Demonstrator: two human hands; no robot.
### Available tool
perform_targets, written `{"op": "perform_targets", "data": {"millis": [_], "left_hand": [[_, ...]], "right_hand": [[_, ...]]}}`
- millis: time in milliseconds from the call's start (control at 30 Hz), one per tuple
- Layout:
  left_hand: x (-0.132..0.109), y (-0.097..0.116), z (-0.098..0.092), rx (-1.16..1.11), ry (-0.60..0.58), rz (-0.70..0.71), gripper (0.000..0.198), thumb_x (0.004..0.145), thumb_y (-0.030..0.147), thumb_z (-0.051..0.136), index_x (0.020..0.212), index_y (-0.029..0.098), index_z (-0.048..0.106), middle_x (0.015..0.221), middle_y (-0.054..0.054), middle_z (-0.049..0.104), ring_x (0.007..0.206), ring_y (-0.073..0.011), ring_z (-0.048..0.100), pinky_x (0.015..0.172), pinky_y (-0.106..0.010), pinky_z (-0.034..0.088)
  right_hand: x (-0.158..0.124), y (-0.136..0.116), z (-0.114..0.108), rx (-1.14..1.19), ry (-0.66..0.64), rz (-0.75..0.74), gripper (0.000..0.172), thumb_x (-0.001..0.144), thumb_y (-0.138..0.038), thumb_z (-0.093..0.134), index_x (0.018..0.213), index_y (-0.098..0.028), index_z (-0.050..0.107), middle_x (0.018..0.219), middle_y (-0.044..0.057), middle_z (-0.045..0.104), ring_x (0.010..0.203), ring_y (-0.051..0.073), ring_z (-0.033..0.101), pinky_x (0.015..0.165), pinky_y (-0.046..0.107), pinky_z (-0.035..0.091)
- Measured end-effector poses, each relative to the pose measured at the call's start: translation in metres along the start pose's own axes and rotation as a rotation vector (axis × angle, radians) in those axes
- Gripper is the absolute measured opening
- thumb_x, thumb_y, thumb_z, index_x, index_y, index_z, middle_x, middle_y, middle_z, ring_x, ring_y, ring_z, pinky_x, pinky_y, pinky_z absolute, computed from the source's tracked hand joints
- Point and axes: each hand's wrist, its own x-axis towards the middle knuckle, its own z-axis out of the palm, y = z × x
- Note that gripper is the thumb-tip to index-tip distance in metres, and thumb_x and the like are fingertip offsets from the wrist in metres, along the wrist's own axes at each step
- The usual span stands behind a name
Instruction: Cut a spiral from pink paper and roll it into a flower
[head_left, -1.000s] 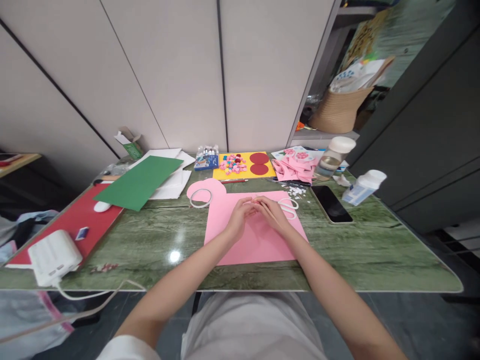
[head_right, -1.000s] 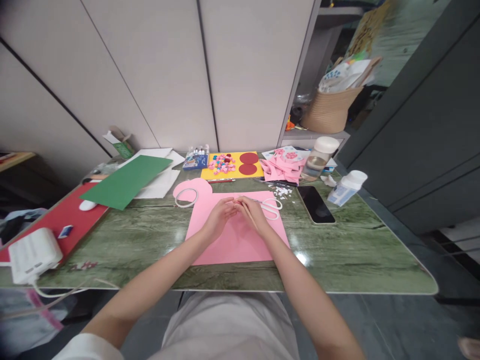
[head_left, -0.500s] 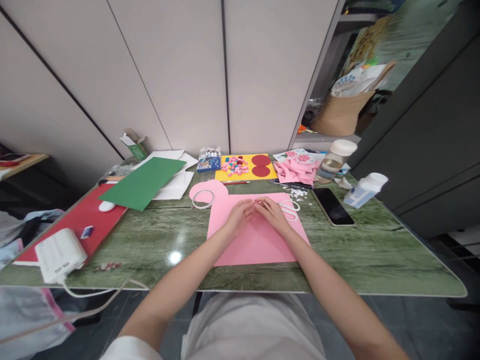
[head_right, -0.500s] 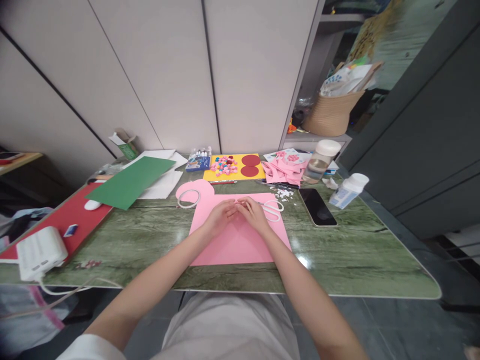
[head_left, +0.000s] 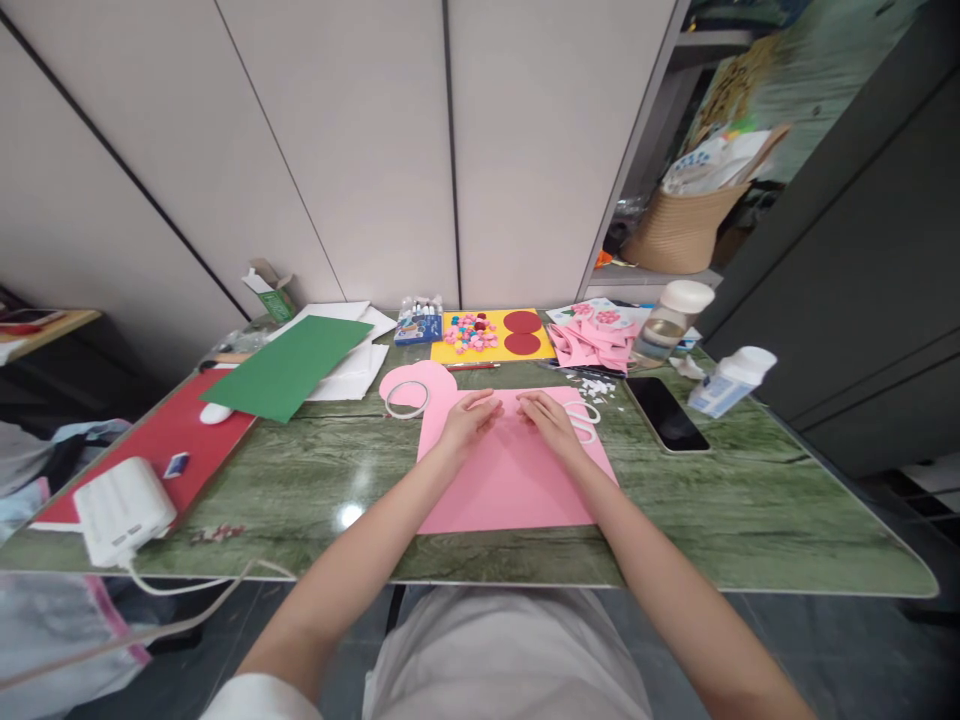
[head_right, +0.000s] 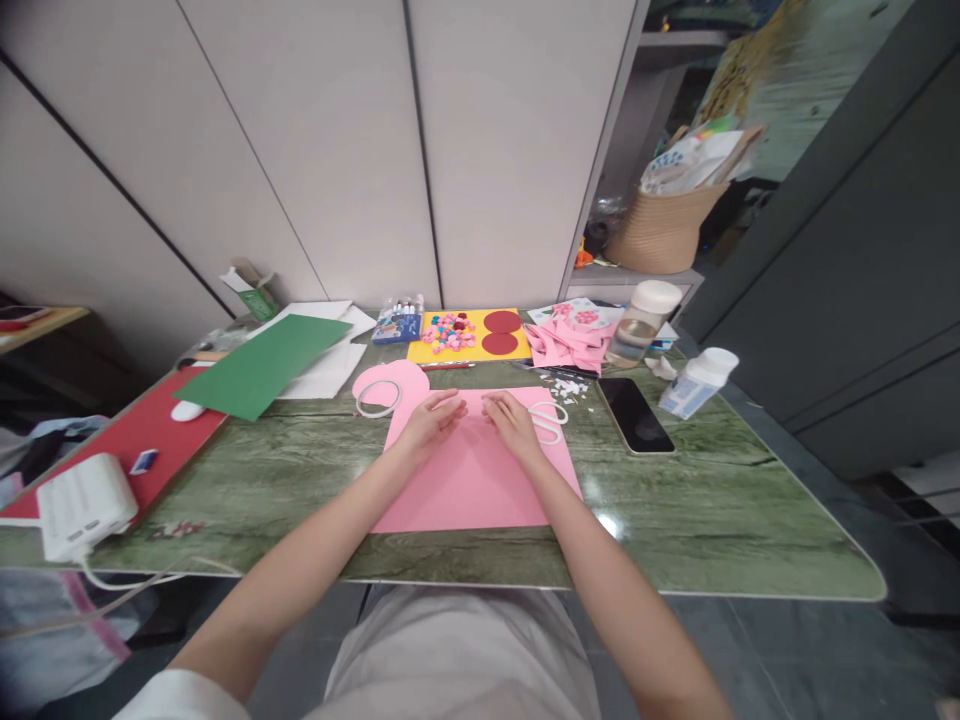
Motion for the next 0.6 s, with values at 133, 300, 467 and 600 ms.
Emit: {"op": "perform_targets", "data": {"millis": [133, 300, 467, 600], "left_hand": [[0.003, 0.004, -0.002, 0.003, -0.005, 0.042, 0.045, 0.062, 0.02, 0.074, 0.103, 0.017, 0.054, 0.078, -0.002, 0.066, 0.073, -0.0099, 0.065, 0.078, -0.025, 0.047], [0.008, 0.013, -0.007, 0.051, -0.037, 0.088, 0.047, 0.062, 0.021, 0.074, 0.104, 0.017, 0.053, 0.076, -0.003, 0.066, 0.07, -0.0112, 0.065, 0.073, -0.026, 0.048], [0.02, 0.013, -0.014, 0.122, -0.01, 0.136, 0.046, 0.065, 0.021, 0.072, 0.106, 0.016, 0.051, 0.076, -0.001, 0.064, 0.067, -0.0093, 0.063, 0.075, -0.027, 0.049], [0.054, 0.019, -0.005, 0.241, 0.021, 0.145, 0.041, 0.072, 0.02, 0.066, 0.11, 0.012, 0.05, 0.086, -0.006, 0.064, 0.076, -0.011, 0.063, 0.081, -0.03, 0.049]], "right_hand": [[0.001, 0.001, 0.0, 0.032, 0.014, 0.025, 0.033, 0.078, -0.045, 0.053, 0.09, -0.015, 0.059, 0.076, 0.002, 0.06, 0.067, 0.013, 0.056, 0.063, 0.025, 0.044], [-0.001, 0.0, -0.002, 0.075, 0.03, 0.043, 0.034, 0.078, -0.046, 0.053, 0.094, -0.016, 0.059, 0.076, 0.002, 0.059, 0.067, 0.013, 0.057, 0.064, 0.026, 0.044], [-0.006, -0.016, -0.004, 0.094, 0.048, 0.026, 0.032, 0.081, -0.044, 0.052, 0.096, -0.017, 0.059, 0.079, 0.002, 0.059, 0.069, 0.013, 0.056, 0.067, 0.026, 0.044], [-0.009, -0.028, -0.008, 0.092, 0.059, 0.026, 0.031, 0.082, -0.042, 0.051, 0.096, -0.017, 0.059, 0.081, 0.002, 0.06, 0.069, 0.013, 0.056, 0.068, 0.026, 0.044]]}}
